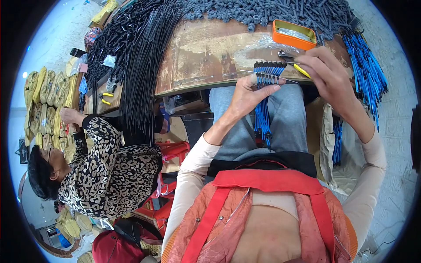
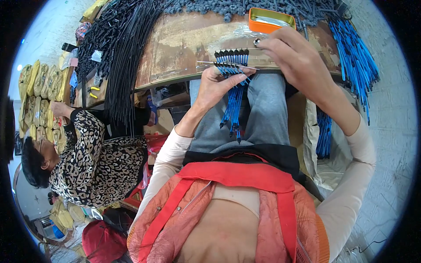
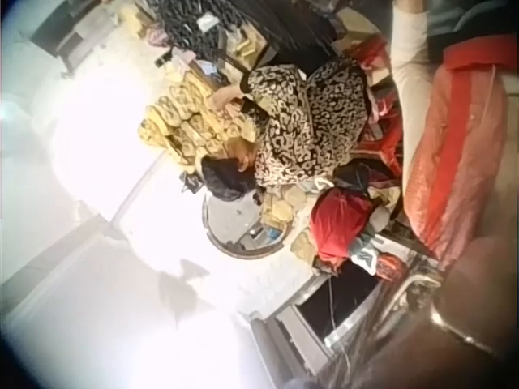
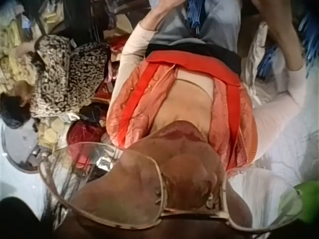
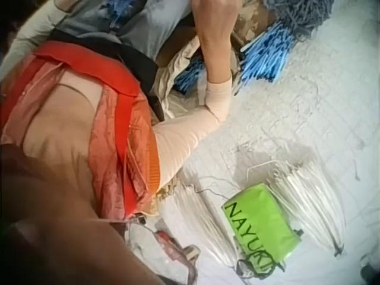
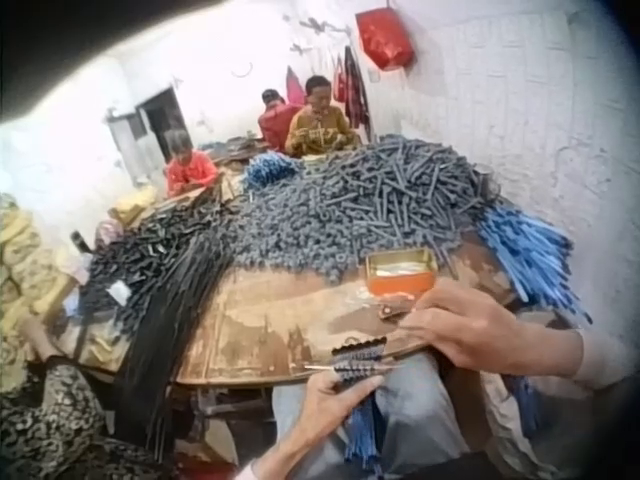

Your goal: Bundling and securing small blue and black plastic components with ties and rubber bands.

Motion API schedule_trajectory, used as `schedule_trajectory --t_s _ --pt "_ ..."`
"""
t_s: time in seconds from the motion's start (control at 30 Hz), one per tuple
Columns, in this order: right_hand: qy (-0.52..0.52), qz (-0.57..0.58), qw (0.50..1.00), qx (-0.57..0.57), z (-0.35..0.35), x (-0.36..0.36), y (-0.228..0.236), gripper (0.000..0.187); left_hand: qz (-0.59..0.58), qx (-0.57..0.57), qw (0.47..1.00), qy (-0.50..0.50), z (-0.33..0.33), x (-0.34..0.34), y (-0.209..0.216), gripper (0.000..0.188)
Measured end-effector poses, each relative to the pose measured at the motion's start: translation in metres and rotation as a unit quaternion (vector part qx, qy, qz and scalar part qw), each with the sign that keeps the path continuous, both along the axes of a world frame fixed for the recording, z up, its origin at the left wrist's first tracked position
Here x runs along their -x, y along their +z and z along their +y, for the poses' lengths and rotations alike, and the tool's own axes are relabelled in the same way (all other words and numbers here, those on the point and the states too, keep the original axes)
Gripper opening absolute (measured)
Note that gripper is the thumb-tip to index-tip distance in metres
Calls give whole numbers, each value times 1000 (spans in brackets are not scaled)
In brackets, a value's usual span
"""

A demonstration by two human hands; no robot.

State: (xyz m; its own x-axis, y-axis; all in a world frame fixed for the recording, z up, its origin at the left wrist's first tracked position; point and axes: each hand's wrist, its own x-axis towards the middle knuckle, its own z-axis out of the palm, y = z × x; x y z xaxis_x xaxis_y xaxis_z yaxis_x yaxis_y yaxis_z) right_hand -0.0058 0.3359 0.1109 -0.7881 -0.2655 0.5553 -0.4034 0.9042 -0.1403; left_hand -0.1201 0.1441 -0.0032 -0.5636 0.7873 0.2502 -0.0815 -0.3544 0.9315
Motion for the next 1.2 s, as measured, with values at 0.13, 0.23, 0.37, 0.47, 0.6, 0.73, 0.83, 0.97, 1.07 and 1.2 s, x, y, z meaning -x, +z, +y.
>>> schedule_trajectory --t_s 0.13,0.23,0.37,0.47,0.6,0.73,0.83,0.97,1.07,1.2 --pt "4 20 1000 -18 3 -1 5 26 12 5 1000 -4 1 -2 0 23" --pt "26 51 997 -61 1 2 13 26 11 -6 1000 -9 2 -4 1 23" --pt "28 40 999 -7 1 2 9 23 -10 -6 1000 -11 0 -5 3 23" --pt "22 24 999 20 -1 0 12 19 10 1 1000 -13 -1 -8 6 23" --pt "35 -38 996 76 0 1 14 18 29 -2 999 -20 -1 -10 10 22" --pt "64 -120 904 406 1 26 8 35 29 13 999 -10 -12 -17 27 22" --pt "151 -198 763 596 -5 47 -23 54 31 18 999 -8 -18 -27 67 22" --pt "93 -313 599 731 -35 53 -82 71 73 1 996 49 -28 -21 152 21" --pt "209 -403 500 738 -53 39 -88 75 18 -3 997 70 -14 16 172 20" --pt "280 -388 528 701 -69 30 -94 80 -67 -73 995 -19 -8 53 144 27"
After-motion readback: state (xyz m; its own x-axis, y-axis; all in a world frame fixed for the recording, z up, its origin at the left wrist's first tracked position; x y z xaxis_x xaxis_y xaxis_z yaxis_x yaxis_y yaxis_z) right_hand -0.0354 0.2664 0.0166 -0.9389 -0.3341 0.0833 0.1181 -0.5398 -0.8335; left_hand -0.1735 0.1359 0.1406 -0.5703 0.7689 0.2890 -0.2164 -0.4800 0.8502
